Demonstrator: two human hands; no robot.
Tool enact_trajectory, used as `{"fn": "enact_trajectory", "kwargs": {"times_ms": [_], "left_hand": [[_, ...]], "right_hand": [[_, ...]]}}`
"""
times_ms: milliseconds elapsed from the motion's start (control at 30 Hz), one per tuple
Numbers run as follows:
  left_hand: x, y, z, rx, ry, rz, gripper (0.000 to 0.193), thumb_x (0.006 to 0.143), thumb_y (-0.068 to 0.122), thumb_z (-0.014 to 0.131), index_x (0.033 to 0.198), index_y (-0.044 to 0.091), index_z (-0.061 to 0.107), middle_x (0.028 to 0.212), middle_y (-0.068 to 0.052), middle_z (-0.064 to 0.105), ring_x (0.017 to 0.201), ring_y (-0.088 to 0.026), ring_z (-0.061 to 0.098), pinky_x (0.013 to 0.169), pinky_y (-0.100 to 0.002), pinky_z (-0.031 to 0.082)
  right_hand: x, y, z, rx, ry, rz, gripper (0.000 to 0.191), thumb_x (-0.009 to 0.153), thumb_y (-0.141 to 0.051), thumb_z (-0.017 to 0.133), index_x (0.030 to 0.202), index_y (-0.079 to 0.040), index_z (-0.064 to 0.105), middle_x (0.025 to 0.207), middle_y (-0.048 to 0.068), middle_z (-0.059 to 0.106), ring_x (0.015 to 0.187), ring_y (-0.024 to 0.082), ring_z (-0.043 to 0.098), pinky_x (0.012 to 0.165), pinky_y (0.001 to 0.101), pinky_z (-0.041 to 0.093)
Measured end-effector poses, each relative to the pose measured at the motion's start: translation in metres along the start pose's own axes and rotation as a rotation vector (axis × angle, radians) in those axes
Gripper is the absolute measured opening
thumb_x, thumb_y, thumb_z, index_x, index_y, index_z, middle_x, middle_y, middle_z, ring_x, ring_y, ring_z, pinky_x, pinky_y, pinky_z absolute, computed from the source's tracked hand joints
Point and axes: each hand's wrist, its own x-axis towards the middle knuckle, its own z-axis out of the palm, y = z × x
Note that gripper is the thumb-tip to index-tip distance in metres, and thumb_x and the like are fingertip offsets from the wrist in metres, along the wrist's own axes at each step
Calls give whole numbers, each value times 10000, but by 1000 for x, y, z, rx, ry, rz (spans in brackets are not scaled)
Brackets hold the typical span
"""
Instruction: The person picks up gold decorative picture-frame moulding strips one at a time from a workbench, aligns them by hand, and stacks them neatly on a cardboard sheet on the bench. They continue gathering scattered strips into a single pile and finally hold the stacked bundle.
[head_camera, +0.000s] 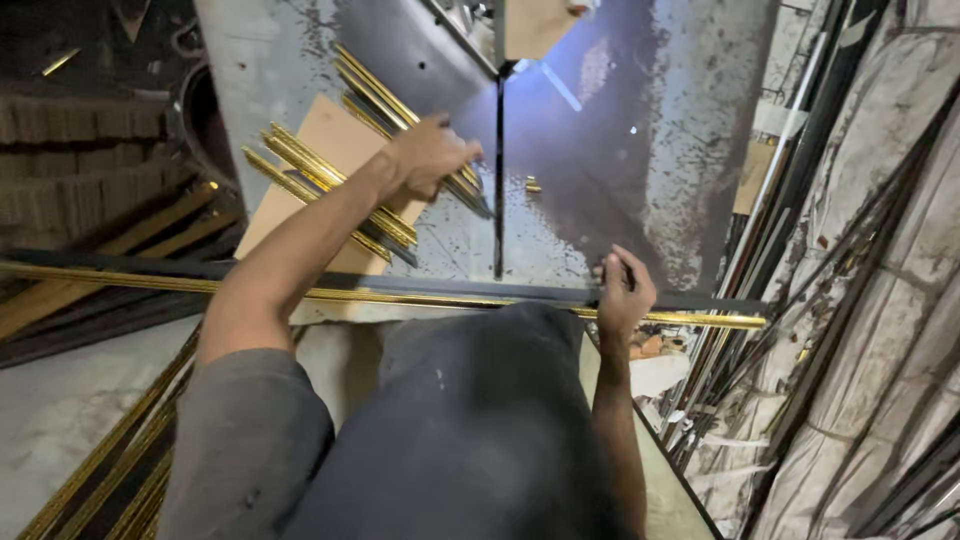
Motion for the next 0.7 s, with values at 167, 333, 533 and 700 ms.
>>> {"fn": "enact_trajectory", "kwargs": {"times_ms": [167, 333, 533, 700], "left_hand": [[-20, 23, 40, 65, 165, 219, 298, 702, 142, 805, 939, 110, 627, 837, -53, 692, 806, -273, 697, 669, -429, 578], [-27, 109, 66, 254, 520, 415, 102, 744, 166, 747, 727, 164, 646, 682, -10, 682, 631, -240, 688, 513, -409, 543], [-81, 170, 54, 393, 855, 601, 95, 901, 238, 652, 928, 149, 632, 966, -23, 644, 941, -187, 650, 791, -315, 523], [-170, 171, 37, 4, 726, 190, 363, 983, 155, 642, 1319, 292, 630, 1103, -7, 594, 1157, -213, 567, 979, -335, 441]], "right_hand": [[-11, -36, 31, -50, -204, 3, 297, 1042, -132, 707, 1290, 32, 703, 1015, 69, 721, 869, 110, 649, 800, 267, 540], [9, -51, 99, 140, -827, 64, 737, 934, -363, 776, 1494, -33, 430, 1293, -4, 622, 1168, 95, 608, 956, 274, 531], [-13, -52, 145, 2, -1076, 210, 546, 787, -151, 877, 1250, 30, 648, 978, 62, 673, 872, 156, 630, 781, 315, 533], [-38, -64, 155, 265, -613, 5, 238, 899, -63, 802, 1035, -10, 614, 906, 81, 659, 779, 209, 672, 719, 365, 573]]}}
